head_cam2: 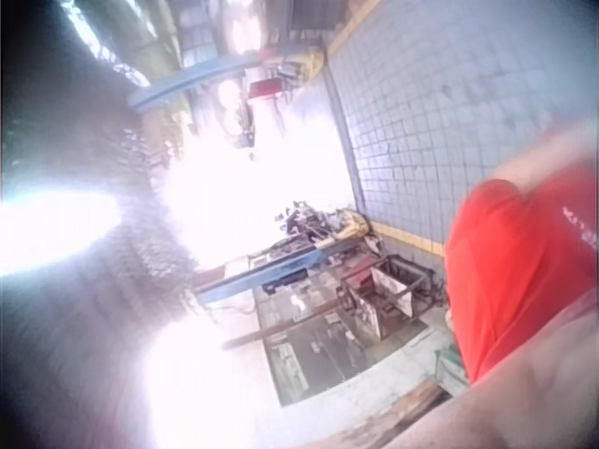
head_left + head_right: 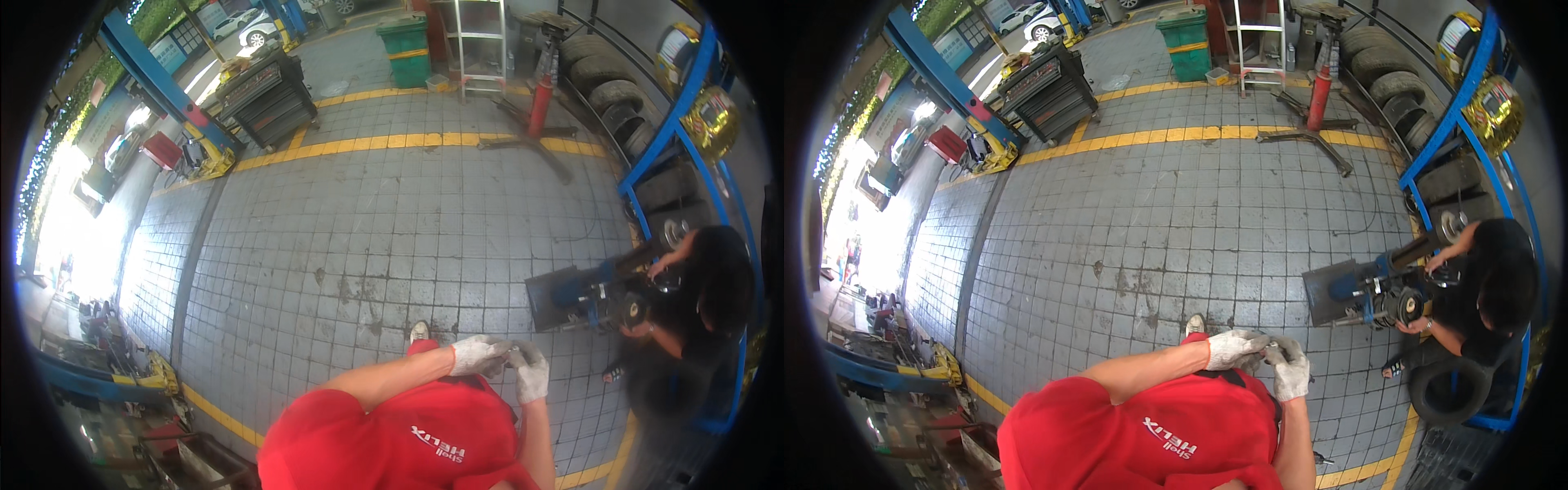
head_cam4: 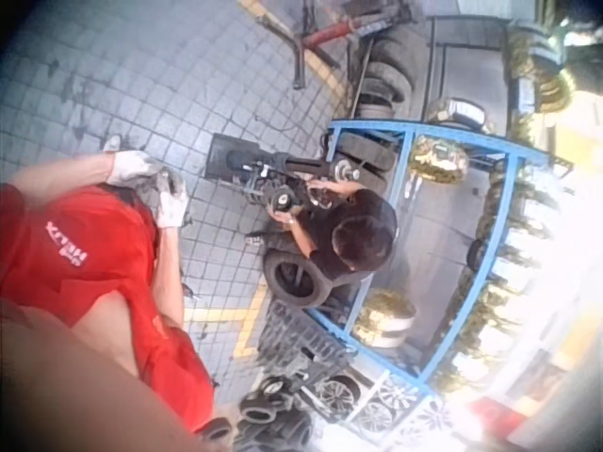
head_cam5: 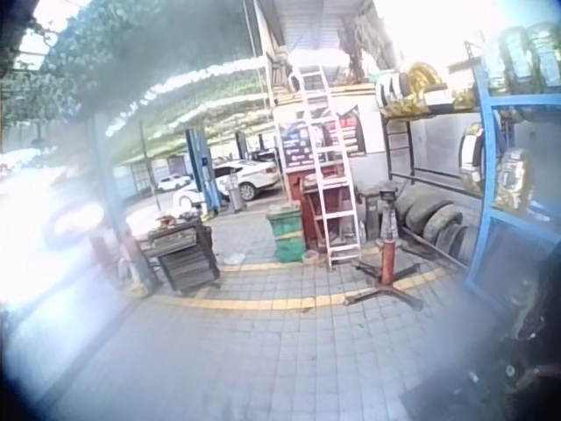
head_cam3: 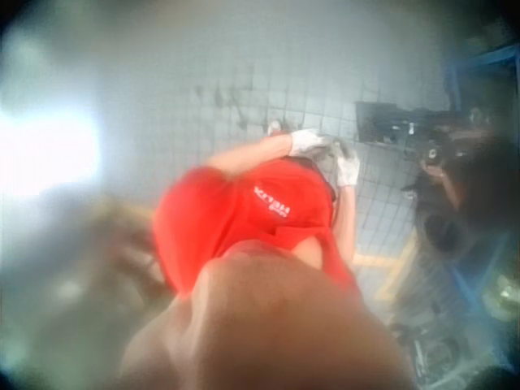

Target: The person assembles a vehicle suspension assembly on a press stand, using a wrench to tighten bolts and aligning the brake disc and caliper with a coworker. The person handles the brake disc, caliper, and suspension strut while coordinating with another worker to secure the components.

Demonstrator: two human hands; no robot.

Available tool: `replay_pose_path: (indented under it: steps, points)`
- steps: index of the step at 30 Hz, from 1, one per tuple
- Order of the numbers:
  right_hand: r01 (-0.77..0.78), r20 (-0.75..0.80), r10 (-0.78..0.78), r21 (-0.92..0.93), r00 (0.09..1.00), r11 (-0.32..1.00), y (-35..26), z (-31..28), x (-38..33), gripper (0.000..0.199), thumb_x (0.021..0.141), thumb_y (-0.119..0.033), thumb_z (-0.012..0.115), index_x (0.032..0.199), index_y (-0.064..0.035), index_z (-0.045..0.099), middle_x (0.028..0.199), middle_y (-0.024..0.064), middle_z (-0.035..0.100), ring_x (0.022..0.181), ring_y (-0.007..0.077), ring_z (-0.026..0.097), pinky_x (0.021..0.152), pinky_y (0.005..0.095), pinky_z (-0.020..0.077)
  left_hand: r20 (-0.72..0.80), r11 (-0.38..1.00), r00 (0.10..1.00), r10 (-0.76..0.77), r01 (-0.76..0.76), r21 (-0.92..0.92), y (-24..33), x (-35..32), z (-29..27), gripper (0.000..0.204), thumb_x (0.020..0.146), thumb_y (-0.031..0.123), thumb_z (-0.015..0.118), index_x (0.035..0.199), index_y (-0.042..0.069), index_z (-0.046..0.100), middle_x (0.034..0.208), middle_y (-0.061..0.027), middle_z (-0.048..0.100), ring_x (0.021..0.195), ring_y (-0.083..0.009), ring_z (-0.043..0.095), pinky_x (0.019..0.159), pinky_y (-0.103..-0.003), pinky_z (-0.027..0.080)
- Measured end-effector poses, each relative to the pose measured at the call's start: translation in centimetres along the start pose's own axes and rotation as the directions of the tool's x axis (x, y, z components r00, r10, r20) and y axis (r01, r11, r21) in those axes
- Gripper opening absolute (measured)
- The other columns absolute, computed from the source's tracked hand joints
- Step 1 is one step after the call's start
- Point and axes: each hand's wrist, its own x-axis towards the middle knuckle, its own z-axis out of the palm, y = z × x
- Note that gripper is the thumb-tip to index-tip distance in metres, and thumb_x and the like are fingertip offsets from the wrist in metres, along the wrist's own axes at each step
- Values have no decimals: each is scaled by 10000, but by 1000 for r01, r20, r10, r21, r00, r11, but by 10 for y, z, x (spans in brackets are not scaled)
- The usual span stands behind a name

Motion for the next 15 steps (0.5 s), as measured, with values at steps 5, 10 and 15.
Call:
replay_pose_path:
  steps: [5, 10, 15]
  points:
    - [118, 205, -32, -422, 978, 899, -57, 136, 68, 383, 901, -234, 805, 1224, -31, 769, 1054, 128, 744, 945, 242, 719, 834, 377, 575, -158, 978, 986, 45, -11, 210, 115, -91, -99, 525, 1113, 492, 622, 1415, 64, 660, 1158, -90, 757, 900, -173, 751, 717, -323, 616]
    - [437, 545, -123, -495, 829, 752, -91, 283, 151, 422, 853, -268, 842, 1207, -52, 764, 1114, 177, 769, 1016, 343, 756, 897, 429, 595, -333, 946, 929, 161, -48, 322, 212, -187, -178, 523, 1010, 433, 708, 1372, 57, 670, 998, -103, 793, 780, -176, 767, 545, -336, 559]
    - [641, 743, -169, -411, 647, 648, -113, 400, 216, 398, 828, -200, 870, 1189, -71, 764, 1079, 175, 770, 983, 366, 754, 870, 441, 600, -407, 889, 835, 371, -192, 415, 258, -236, -272, 560, 1009, 402, 719, 1398, 6, 645, 1062, -159, 773, 846, -235, 775, 686, -373, 632]
